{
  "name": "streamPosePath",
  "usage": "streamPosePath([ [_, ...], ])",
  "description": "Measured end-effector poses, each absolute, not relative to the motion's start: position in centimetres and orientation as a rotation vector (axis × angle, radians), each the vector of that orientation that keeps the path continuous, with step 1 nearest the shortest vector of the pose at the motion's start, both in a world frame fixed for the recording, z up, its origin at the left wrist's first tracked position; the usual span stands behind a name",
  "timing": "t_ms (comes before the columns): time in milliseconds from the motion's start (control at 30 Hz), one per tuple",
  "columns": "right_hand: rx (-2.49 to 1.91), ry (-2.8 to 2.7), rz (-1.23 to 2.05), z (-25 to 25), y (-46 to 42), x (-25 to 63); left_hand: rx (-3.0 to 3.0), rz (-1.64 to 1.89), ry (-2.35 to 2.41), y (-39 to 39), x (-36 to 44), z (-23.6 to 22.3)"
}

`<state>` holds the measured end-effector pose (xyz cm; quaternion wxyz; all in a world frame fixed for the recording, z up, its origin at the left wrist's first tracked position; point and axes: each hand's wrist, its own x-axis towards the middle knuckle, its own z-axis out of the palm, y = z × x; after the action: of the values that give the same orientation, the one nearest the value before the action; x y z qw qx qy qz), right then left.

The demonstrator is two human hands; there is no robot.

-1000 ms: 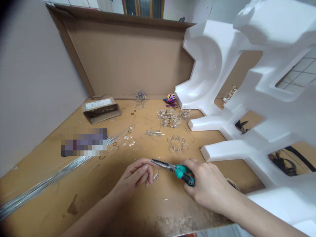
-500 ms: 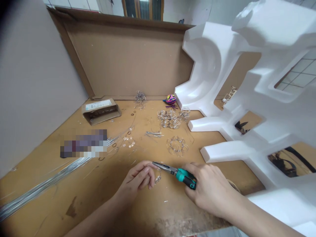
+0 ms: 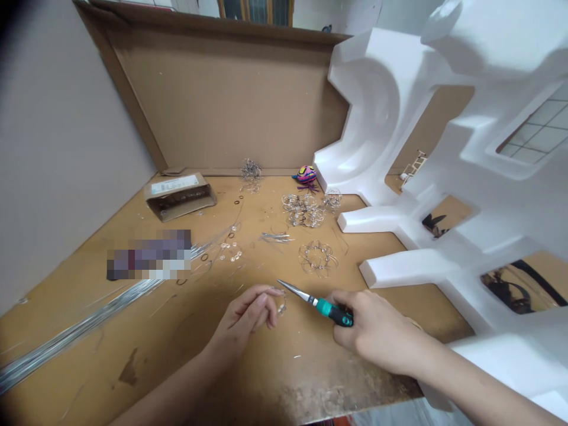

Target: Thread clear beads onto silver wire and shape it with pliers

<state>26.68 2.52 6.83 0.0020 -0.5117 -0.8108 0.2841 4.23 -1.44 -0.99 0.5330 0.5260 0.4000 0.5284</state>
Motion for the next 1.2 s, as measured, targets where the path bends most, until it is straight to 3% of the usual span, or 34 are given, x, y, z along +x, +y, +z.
streamPosePath([
  [200,-1.608,-2.594,0.782,6.5,2.3,26.5,1.668,1.293,1.113,-1.5,3.9,-1.3],
  [500,-1.549,-2.649,0.613,6.9,1.7,25.9,1.578,1.241,1.129,-1.7,4.2,-0.9],
  [933,-1.156,-2.659,-0.307,5.3,1.7,26.2,1.362,1.23,1.076,-1.9,4.7,-0.2],
  [1200,-1.095,-2.627,-0.495,5.3,1.5,26.2,1.243,1.243,1.066,-2.0,5.0,-0.5],
])
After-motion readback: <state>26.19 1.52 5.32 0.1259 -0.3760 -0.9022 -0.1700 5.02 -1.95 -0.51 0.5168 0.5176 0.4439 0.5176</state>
